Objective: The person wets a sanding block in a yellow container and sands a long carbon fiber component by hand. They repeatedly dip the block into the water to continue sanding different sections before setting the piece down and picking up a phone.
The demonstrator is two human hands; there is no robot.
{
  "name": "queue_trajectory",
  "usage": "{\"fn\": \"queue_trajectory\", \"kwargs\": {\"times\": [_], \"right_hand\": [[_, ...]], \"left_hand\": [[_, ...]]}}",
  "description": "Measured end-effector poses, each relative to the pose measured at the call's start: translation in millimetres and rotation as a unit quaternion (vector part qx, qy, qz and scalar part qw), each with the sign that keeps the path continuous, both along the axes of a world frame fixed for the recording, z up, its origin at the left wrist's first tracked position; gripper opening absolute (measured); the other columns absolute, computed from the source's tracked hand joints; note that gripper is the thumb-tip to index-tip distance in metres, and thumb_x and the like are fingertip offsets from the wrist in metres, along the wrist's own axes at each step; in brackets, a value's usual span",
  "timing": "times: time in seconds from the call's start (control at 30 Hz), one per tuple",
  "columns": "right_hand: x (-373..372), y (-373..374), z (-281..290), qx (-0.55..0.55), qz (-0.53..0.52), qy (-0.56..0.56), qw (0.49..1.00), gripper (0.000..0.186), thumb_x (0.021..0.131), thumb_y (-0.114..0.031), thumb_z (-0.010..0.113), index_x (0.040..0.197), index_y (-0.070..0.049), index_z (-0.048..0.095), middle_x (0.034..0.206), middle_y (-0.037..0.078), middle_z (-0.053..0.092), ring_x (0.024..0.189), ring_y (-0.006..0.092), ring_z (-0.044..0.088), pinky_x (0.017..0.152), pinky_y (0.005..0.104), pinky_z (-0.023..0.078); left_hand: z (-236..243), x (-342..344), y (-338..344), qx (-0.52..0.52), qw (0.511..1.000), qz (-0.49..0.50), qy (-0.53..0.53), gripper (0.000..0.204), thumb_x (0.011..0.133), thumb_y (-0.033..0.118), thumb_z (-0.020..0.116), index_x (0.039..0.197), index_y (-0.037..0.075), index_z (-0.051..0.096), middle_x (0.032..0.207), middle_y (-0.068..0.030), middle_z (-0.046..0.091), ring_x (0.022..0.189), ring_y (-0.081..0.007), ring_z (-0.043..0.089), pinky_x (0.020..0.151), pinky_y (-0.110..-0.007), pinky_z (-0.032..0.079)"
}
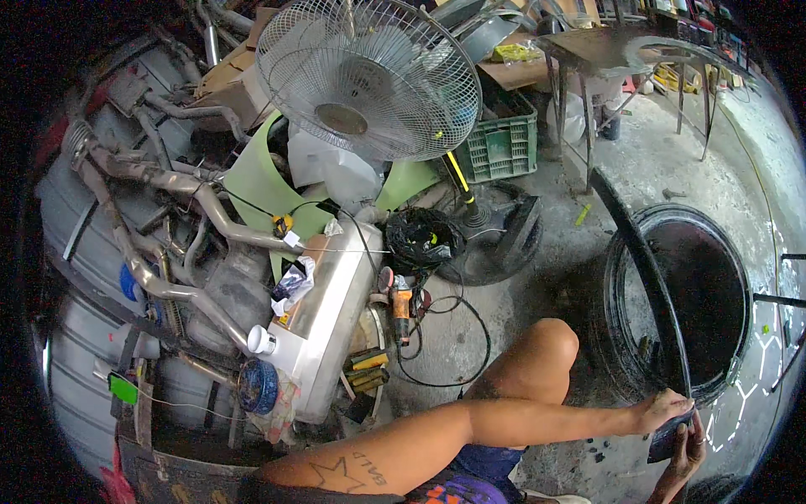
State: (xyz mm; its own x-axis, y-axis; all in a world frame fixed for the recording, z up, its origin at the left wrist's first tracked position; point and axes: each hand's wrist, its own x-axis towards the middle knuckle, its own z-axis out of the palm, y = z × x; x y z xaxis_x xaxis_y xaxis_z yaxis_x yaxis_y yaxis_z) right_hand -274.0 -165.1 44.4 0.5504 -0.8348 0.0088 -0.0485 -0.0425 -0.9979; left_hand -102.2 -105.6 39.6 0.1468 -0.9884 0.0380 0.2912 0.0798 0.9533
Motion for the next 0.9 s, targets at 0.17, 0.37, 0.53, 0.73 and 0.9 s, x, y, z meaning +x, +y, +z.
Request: {"fn": "queue_trajectory", "kwargs": {"times": [0.17,0.37,0.53,0.73,0.9], "right_hand": [[-11,-11,-6,0.018,0.027,0.017,0.999,0.039,0.100,-0.012,0.062,0.135,0.003,0.058,0.117,0.008,0.068,0.099,0.0124,0.061,0.088,0.0262,0.049],[-9,-9,-1,0.029,0.026,-0.008,0.999,0.038,0.099,-0.014,0.063,0.133,0.002,0.060,0.116,0.008,0.069,0.100,0.0123,0.062,0.088,0.0259,0.048],[-3,1,22,0.037,0.037,0.008,0.999,0.038,0.099,-0.016,0.064,0.130,0.005,0.062,0.115,0.008,0.069,0.100,0.0134,0.062,0.090,0.0272,0.048],[-5,2,27,0.002,0.045,0.026,0.999,0.035,0.098,-0.012,0.064,0.128,0.005,0.063,0.115,0.006,0.068,0.104,0.0124,0.060,0.095,0.0257,0.044],[-9,5,22,0.041,0.035,-0.021,0.998,0.038,0.097,-0.011,0.064,0.130,0.007,0.060,0.120,0.010,0.068,0.108,0.0155,0.062,0.097,0.0282,0.046]], "left_hand": [[8,3,4,-0.023,0.998,-0.003,0.066,0.047,0.105,0.033,0.043,0.096,-0.004,0.071,0.084,-0.0015,0.068,0.080,-0.0088,0.057,0.077,-0.029,0.046],[14,5,8,0.030,0.999,0.007,0.028,0.048,0.105,0.033,0.043,0.095,-0.003,0.073,0.083,-0.0018,0.069,0.077,-0.0105,0.058,0.076,-0.029,0.047],[13,6,10,0.032,0.994,-0.015,0.104,0.047,0.104,0.034,0.044,0.097,-0.001,0.074,0.083,-0.0023,0.069,0.074,-0.0099,0.058,0.073,-0.028,0.048],[42,14,24,0.038,0.985,-0.022,0.167,0.041,0.101,0.031,0.049,0.100,-0.003,0.073,0.087,-0.0041,0.069,0.076,-0.0112,0.062,0.071,-0.027,0.050],[44,13,27,0.048,0.984,-0.048,0.165,0.042,0.102,0.030,0.047,0.100,-0.004,0.073,0.089,-0.0055,0.070,0.080,-0.0115,0.062,0.076,-0.027,0.049]]}}
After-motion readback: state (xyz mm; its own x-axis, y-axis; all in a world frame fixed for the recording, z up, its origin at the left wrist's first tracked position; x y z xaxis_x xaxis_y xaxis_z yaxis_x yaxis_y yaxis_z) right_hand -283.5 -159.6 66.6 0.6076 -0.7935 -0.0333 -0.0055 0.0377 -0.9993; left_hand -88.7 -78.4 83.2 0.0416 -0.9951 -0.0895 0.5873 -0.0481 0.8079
